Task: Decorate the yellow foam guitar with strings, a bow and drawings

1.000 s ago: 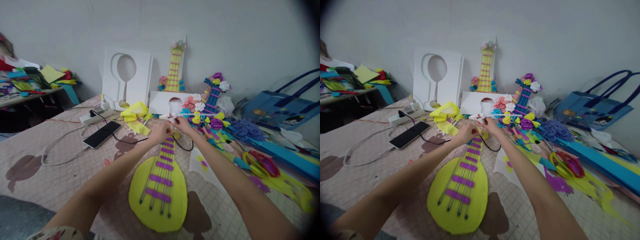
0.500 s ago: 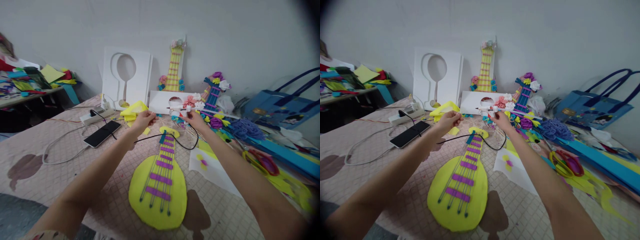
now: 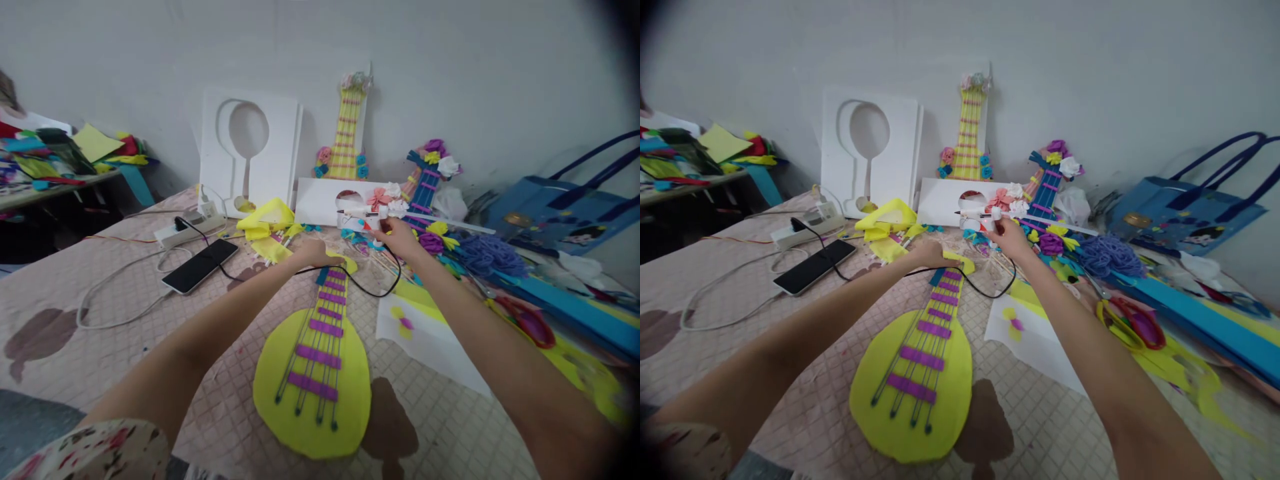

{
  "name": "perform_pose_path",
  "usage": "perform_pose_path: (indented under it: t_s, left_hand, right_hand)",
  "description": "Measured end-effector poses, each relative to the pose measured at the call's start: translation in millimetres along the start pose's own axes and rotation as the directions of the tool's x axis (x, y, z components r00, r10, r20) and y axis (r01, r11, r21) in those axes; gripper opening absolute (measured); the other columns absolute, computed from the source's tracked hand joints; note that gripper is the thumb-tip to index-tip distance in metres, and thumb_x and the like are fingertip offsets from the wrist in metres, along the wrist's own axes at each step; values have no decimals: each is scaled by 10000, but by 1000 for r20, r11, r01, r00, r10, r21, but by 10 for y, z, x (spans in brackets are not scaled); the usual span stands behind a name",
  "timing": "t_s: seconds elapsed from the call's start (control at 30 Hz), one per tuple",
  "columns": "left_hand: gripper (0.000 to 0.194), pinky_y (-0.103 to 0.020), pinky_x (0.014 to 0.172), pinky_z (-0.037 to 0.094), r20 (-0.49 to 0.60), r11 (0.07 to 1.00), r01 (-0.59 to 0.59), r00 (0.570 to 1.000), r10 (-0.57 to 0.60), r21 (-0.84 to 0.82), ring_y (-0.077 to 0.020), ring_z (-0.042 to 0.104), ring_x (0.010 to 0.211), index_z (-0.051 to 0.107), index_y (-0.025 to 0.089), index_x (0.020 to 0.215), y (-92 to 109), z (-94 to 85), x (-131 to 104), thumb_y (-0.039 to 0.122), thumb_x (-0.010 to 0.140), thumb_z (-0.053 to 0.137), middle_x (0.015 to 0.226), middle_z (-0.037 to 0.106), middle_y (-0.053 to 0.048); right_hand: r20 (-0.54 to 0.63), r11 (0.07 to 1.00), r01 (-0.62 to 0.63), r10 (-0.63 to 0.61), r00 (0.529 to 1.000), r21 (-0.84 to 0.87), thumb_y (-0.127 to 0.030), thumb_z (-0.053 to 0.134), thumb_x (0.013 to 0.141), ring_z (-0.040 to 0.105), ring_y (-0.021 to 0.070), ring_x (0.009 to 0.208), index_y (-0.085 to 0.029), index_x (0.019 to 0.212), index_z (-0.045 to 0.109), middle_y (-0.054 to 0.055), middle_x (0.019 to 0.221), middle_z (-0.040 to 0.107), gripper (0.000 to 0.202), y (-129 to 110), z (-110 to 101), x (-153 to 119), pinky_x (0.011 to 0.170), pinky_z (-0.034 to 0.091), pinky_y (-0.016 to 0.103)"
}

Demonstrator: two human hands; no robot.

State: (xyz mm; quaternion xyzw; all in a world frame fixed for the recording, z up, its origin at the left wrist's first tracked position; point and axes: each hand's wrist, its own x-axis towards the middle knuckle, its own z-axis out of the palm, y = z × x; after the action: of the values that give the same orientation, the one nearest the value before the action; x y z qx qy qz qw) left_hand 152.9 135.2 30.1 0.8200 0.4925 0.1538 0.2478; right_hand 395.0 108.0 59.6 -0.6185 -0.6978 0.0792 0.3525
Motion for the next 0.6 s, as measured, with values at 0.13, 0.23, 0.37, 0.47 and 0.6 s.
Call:
perform_pose_path:
  t_s: [0.13,0.23,0.37,0.47,0.6]
  left_hand:
    - [414,-241,585,417,36,999,-1,999,-1,50,-254,641,685,544,175,413,43,34,28,495,529,781,422,536,-49]
    - [349,-244,565,405,72,999,11,997,-13,40,-232,620,646,580,171,433,30,4,9,437,576,756,449,563,-46]
    - [282,-226,534,395,86,999,32,996,-31,-14,-169,574,550,607,161,462,-62,-73,-37,342,654,706,435,554,-16]
    - [278,-208,502,396,62,996,47,997,-42,-77,-122,537,490,630,148,533,-183,-160,-62,332,738,666,448,551,3]
    - [258,-260,627,507,8,987,93,996,-93,-129,-142,616,662,668,105,849,-391,-323,-67,351,870,592,745,657,-41]
  right_hand:
    - [-4,1000,-21,21,1000,1,-326,648,733,611,227,742,-154,868,635,98,852,690,219,45,9,-36,678,468,330]
    - [-3,999,-34,34,999,5,-315,645,731,613,229,737,-151,867,633,105,865,693,214,66,25,-42,673,460,329]
    - [2,998,-54,54,999,20,-331,628,738,604,215,695,-151,845,625,94,817,688,209,97,55,-38,636,448,317]
    - [1,997,-69,69,998,27,-365,624,738,589,203,667,-157,811,616,78,771,675,221,124,77,-38,612,435,307]
    - [-3,996,-76,76,997,37,-395,638,721,576,196,670,-156,799,611,72,768,665,253,163,93,-37,622,426,305]
